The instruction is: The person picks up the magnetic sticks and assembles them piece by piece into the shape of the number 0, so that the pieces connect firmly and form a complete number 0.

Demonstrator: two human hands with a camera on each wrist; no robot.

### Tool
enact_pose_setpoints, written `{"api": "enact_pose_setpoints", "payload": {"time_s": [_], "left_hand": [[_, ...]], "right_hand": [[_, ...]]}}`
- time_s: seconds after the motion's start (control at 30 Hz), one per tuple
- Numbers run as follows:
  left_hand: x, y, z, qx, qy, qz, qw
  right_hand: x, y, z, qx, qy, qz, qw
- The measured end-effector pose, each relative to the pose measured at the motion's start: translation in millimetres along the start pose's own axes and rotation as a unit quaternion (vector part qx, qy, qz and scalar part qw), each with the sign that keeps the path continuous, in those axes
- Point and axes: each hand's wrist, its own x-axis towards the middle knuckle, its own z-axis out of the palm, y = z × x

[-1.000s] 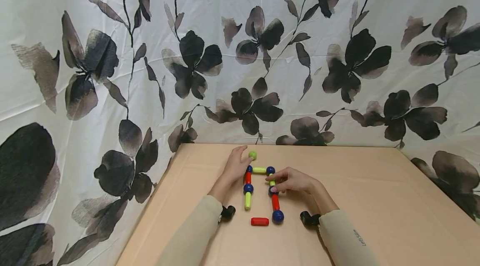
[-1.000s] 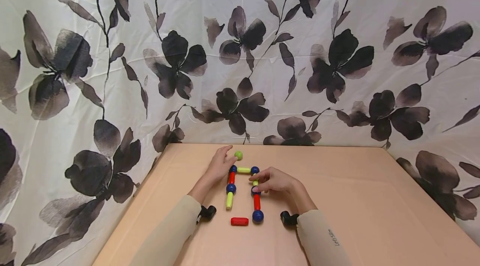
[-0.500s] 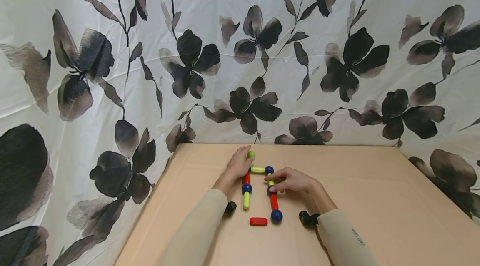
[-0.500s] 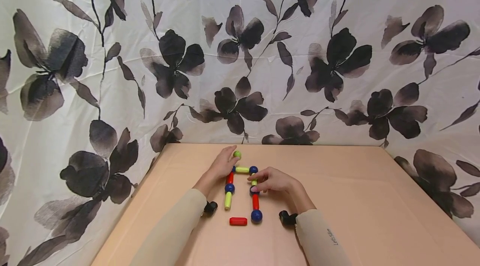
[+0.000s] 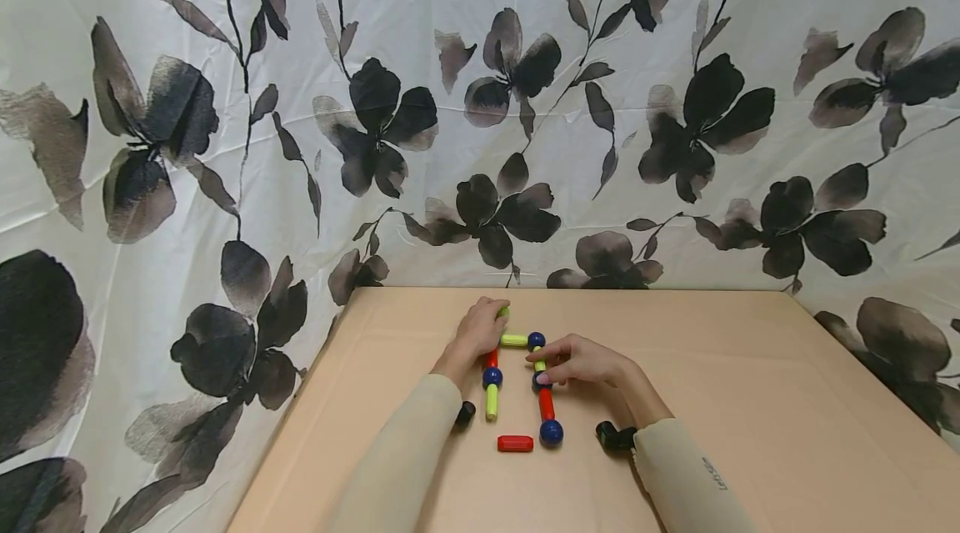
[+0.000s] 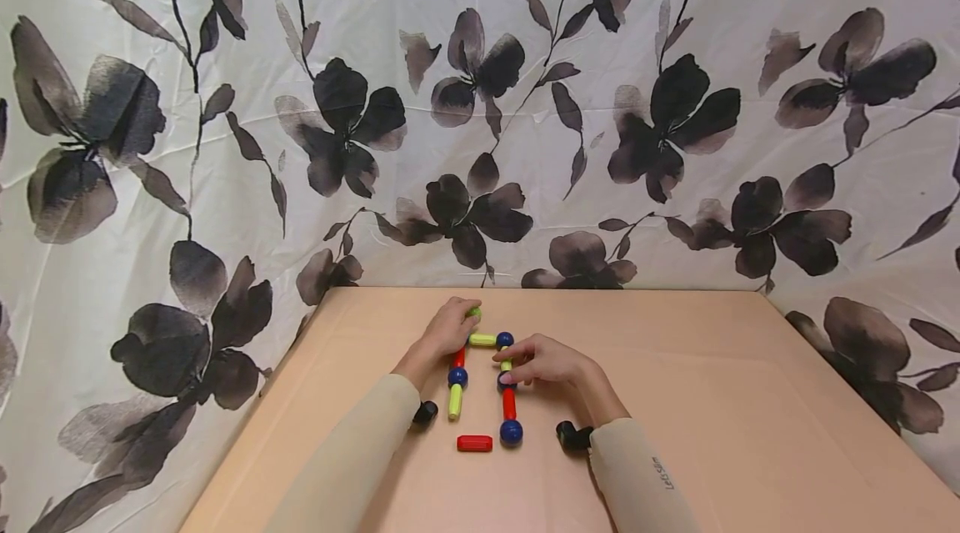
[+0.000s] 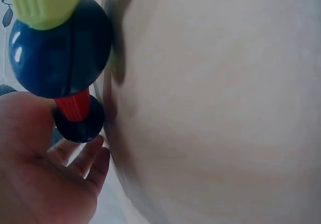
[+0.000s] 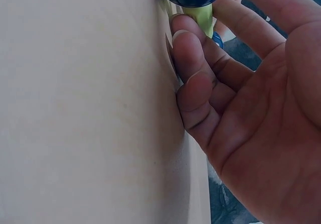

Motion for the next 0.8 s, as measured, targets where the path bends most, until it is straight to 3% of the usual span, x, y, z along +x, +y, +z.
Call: {"api": "enact_pose_setpoints", "payload": {"time_s": [0.17,0.37,0.8], "left_hand": [[-1.2,0.8,-1.4,0.015,-0.007,-0.005,0.9998],[-1.4,-4.7,-4.7,-0.025,-0.009,-0.006,0.9996],[-3.5,-22.6,-18.1,-0.092,0.04,0.017,0.9948]], "right_hand": [[0,-1,1,0.003,0.0,0.001,1.0],[0,-2,2,0.002,0.0,0.0,1.0],[0,-2,1,0.001,0.0,-0.005,1.0]]}}
